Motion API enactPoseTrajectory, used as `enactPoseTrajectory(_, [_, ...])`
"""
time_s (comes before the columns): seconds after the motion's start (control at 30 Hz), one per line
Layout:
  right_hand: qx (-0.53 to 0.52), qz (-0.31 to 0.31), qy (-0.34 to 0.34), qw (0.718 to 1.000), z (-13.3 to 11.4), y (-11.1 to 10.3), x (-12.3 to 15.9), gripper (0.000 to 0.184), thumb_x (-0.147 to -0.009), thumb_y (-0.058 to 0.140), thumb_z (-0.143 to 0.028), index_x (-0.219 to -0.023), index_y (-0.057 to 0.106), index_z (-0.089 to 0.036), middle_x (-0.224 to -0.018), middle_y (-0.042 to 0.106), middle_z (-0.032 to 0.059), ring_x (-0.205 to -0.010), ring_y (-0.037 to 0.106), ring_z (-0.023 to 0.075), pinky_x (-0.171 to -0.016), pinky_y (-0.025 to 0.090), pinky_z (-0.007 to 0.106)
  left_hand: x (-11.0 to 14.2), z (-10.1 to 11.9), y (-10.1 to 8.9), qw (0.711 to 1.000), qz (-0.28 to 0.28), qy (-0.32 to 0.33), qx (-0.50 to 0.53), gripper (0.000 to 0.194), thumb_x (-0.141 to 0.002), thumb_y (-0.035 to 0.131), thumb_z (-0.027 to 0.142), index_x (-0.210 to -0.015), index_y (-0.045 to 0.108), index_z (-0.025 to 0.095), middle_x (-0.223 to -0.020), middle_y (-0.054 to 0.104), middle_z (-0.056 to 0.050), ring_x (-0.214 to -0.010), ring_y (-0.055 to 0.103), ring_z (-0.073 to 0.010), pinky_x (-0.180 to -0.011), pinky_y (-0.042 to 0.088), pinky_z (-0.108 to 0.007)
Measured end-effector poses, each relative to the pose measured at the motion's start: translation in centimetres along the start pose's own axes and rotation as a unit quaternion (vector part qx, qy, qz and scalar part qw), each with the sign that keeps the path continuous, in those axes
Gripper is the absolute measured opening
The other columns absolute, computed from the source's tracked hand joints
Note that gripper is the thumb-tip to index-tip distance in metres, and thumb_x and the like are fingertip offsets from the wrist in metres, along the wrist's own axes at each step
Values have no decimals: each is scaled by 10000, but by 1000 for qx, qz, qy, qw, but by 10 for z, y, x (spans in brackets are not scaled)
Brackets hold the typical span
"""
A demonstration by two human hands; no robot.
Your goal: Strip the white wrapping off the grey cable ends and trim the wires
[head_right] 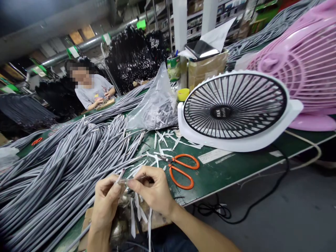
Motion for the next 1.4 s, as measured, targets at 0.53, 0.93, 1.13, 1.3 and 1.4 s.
enactPoseTrajectory(0.53, [-237, 61, -29, 969, 6, -19, -1, 414, -777, 641, -287, -479, 373, -182, -468, 267, -87, -382, 195, 50, -379, 205, 198, -2, 10, -22, 970, 241, 15, 43, 366, -655, 739, 461, -605, 531, 165, -462, 256, 107, -391, 209, -34, -356, 198, -138])
enactPoseTrajectory(0.93, [225, 122, -262, 930, -49, 1, 3, 167, -814, 574, -160, -658, 540, -208, -534, 546, -32, -427, 441, 86, -427, 363, 224, -5, 2, -14, 990, 127, 13, -53, 319, -725, 691, 448, -679, 667, 133, -554, 518, 23, -518, 443, -88, -483, 372, -182])
enactPoseTrajectory(1.13, [260, 124, -294, 911, -40, 7, 7, 214, -821, 573, -70, -957, 567, -235, -777, 706, 15, -653, 656, 141, -634, 529, 253, 2, 25, -14, 968, 149, 151, -131, 87, -716, 712, 257, -721, 734, 173, -662, 648, -25, -620, 584, -141, -567, 479, -208])
enactPoseTrajectory(1.3, [269, 66, -291, 916, -34, 13, 2, 308, -820, 539, -55, -1082, 564, -213, -959, 711, 63, -865, 687, 168, -743, 560, 249, 4, 28, -11, 965, 132, 177, -137, 27, -707, 718, 208, -704, 729, 184, -625, 634, -5, -592, 569, -123, -550, 468, -190])
enactPoseTrajectory(1.4, [278, 53, -284, 916, -35, 14, -1, 288, -826, 530, -64, -1078, 587, -192, -942, 713, 68, -848, 691, 163, -750, 562, 238, 4, 26, -11, 971, 133, 150, -133, 102, -718, 704, 249, -671, 714, 160, -588, 606, -7, -548, 551, -125, -493, 443, -193])
Point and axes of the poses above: each hand's wrist, its own x-axis away from the middle knuckle, its own y-axis out of the palm, z = x × y, the point moved 6 cm from there along -x, towards the middle knuckle
